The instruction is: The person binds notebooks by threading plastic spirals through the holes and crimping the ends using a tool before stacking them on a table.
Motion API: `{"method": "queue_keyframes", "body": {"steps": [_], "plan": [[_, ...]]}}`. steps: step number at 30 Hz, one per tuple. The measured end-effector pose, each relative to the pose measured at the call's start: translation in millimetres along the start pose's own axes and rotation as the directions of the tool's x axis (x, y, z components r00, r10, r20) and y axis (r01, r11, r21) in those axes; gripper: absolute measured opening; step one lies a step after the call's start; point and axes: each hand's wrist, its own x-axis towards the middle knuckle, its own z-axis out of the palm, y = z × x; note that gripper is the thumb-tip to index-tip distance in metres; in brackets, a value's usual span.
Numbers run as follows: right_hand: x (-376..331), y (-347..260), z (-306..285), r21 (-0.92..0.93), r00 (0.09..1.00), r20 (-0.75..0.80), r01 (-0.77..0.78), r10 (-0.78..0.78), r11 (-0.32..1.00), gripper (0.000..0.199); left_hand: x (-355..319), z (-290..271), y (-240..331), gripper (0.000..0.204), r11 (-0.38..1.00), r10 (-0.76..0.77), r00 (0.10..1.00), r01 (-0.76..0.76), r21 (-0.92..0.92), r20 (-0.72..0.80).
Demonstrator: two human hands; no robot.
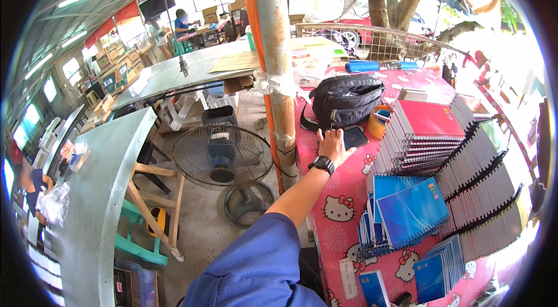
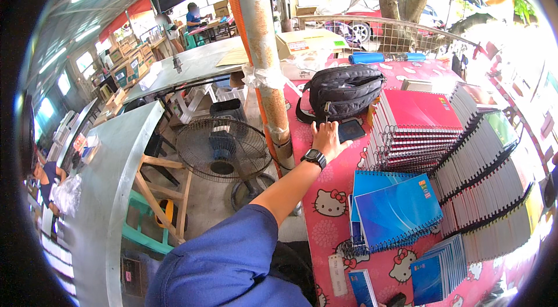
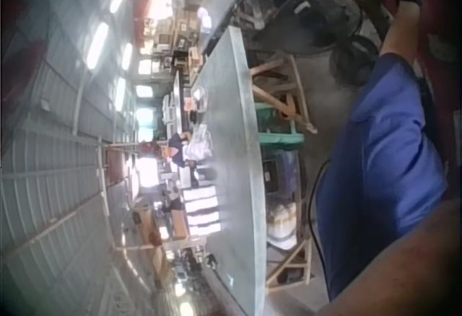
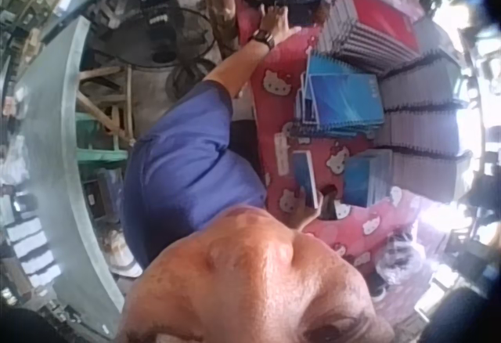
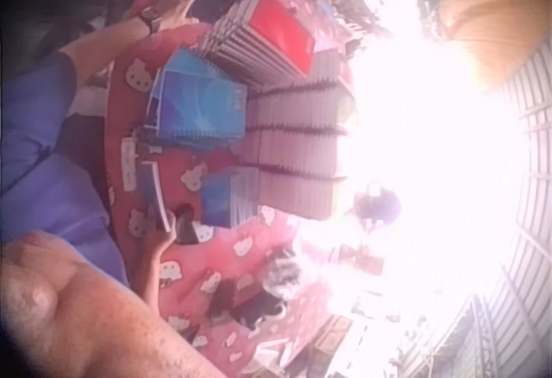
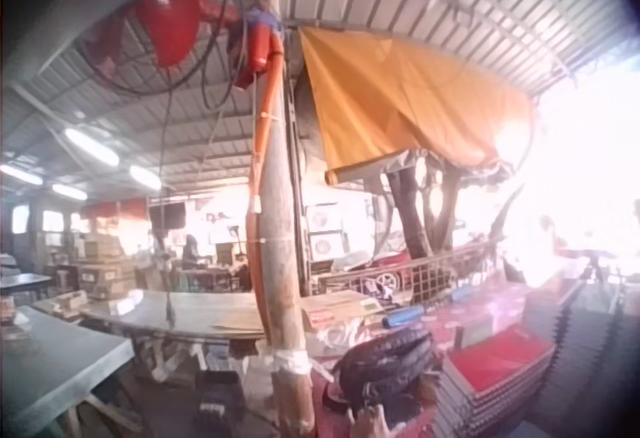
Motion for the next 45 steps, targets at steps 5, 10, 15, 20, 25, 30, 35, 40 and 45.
{"method": "queue_keyframes", "body": {"steps": [5,10,15,20,25,30,35,40,45], "plan": [[1,10,-6,0.004,0.999,-0.019,-0.036,0.036,0.999,0.017,6,6,11,0.069,0.999,0.039,0.999,-0.039,0.007,-0.025],[6,8,3,-0.133,0.999,-0.005,0.032,-0.033,0.991,0.020,-4,-4,-13,0.083,0.999,-0.014,0.999,0.012,-0.032,-0.046],[9,-3,0,-0.005,0.998,-0.041,-0.045,0.045,0.999,0.023,4,-9,10,0.085,0.998,-0.048,0.998,0.049,-0.026,0.051],[6,3,2,-0.033,0.997,-0.068,0.040,-0.042,0.999,0.017,3,-8,3,0.091,0.998,-0.048,0.997,0.050,-0.048,0.053],[6,-10,8,-0.105,0.996,-0.088,-0.013,0.004,0.994,0.018,-9,-10,-19,0.095,0.987,-0.016,1.000,0.018,-0.157,0.016],[7,-16,9,-0.106,0.994,-0.106,0.007,-0.018,0.994,0.017,-19,-3,-40,0.095,0.928,0.048,0.998,-0.032,-0.371,0.032],[6,-11,10,-0.044,0.994,-0.100,-0.036,0.032,0.998,0.016,-7,-18,-11,0.096,0.998,-0.012,0.997,0.017,-0.054,0.076],[5,-8,11,-0.016,0.994,-0.108,-0.029,0.027,0.999,0.016,8,8,-5,0.088,0.996,0.004,0.999,-0.008,0.086,0.040],[6,-7,10,-0.003,0.993,-0.105,-0.047,0.046,0.999,0.016,6,2,-3,0.091,0.997,-0.024,0.998,0.020,0.068,0.052]]}}
